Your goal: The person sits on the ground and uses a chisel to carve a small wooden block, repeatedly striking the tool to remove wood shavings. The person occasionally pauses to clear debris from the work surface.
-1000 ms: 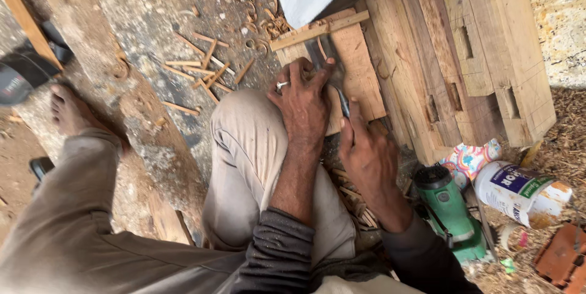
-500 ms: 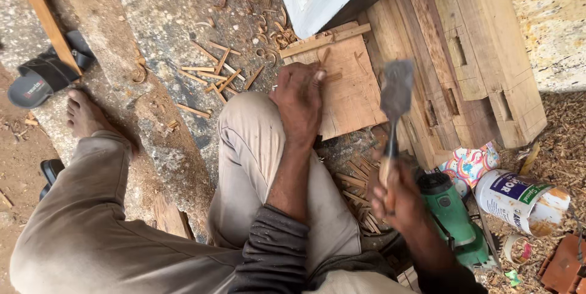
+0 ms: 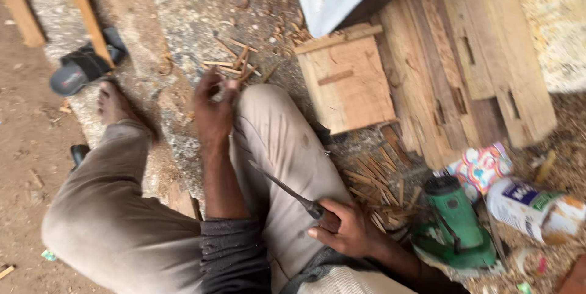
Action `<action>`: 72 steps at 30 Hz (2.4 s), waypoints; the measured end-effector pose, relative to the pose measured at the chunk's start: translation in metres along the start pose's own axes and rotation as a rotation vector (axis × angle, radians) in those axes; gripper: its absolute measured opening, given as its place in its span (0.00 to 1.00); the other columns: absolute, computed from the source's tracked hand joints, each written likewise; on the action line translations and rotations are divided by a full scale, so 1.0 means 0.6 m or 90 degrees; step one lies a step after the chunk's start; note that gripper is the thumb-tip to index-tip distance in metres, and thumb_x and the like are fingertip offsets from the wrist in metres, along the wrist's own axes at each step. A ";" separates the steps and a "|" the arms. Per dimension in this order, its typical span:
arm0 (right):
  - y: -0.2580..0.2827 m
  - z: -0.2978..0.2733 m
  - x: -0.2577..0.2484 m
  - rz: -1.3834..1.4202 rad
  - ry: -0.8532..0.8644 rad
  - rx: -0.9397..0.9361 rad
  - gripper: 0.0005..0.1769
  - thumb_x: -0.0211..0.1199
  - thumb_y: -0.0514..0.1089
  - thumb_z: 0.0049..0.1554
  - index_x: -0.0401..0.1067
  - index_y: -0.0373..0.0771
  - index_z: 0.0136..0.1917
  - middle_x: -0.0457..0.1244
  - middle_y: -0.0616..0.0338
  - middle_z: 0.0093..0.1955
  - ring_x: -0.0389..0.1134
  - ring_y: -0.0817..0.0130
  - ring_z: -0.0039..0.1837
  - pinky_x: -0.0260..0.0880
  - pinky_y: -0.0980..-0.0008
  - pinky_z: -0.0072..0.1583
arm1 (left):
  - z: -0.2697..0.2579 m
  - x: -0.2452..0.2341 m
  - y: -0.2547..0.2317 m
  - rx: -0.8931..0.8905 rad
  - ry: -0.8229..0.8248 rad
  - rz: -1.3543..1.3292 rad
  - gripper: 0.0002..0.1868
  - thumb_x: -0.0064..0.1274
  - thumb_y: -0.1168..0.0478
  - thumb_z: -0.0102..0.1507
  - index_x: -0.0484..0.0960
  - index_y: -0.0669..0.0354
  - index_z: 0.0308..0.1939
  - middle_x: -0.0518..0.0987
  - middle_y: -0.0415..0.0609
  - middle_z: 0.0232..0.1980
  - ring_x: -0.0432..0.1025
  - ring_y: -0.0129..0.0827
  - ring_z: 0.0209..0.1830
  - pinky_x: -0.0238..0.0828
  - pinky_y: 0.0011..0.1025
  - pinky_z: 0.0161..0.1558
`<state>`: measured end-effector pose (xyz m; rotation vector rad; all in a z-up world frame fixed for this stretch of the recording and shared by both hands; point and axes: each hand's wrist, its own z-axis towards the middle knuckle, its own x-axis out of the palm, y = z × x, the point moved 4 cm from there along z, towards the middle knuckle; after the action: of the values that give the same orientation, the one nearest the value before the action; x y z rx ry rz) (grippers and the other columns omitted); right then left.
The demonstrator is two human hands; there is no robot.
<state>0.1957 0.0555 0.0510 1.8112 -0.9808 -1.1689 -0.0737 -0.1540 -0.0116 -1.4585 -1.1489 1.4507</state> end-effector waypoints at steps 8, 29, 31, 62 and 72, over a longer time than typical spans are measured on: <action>0.007 -0.061 -0.010 0.040 -0.067 -0.155 0.19 0.69 0.42 0.55 0.71 0.34 0.57 0.59 0.60 0.37 0.61 0.69 0.39 0.64 0.65 0.41 | -0.073 0.005 -0.056 0.083 -0.012 -0.147 0.07 0.56 0.63 0.74 0.80 0.58 0.55 0.83 0.52 0.54 0.80 0.36 0.52 0.84 0.34 0.54; -0.110 -0.208 -0.208 0.438 -0.412 -0.119 0.16 0.58 0.37 0.61 0.62 0.31 0.61 0.63 0.51 0.35 0.65 0.69 0.33 0.70 0.70 0.35 | -0.327 0.376 -0.041 0.381 0.689 0.593 0.24 0.45 0.74 0.67 0.73 0.50 0.66 0.72 0.56 0.66 0.79 0.38 0.39 0.73 0.54 0.55; -0.116 -0.203 -0.205 0.464 -0.424 -0.100 0.17 0.58 0.37 0.61 0.61 0.30 0.61 0.62 0.50 0.35 0.65 0.68 0.33 0.70 0.69 0.35 | -0.323 0.370 -0.047 0.384 0.665 0.539 0.26 0.43 0.71 0.65 0.73 0.43 0.65 0.72 0.54 0.67 0.78 0.43 0.41 0.71 0.55 0.52; -0.143 -0.130 -0.144 0.479 -0.376 0.037 0.16 0.61 0.32 0.56 0.63 0.34 0.56 0.62 0.59 0.36 0.65 0.73 0.32 0.69 0.71 0.31 | -0.151 0.221 -0.147 0.215 0.093 -0.002 0.09 0.61 0.63 0.66 0.87 0.57 0.50 0.86 0.51 0.47 0.82 0.36 0.43 0.83 0.36 0.48; -0.150 -0.108 -0.134 0.483 -0.329 0.040 0.15 0.61 0.34 0.57 0.63 0.33 0.57 0.63 0.56 0.34 0.65 0.72 0.32 0.69 0.71 0.33 | -0.101 0.258 -0.127 0.157 0.089 0.244 0.15 0.59 0.52 0.67 0.88 0.60 0.47 0.84 0.53 0.41 0.79 0.35 0.32 0.80 0.38 0.37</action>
<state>0.2510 0.1770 0.0193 0.9956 -1.8091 -1.1106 -0.0278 0.0207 0.0172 -1.6302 -0.6001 1.6488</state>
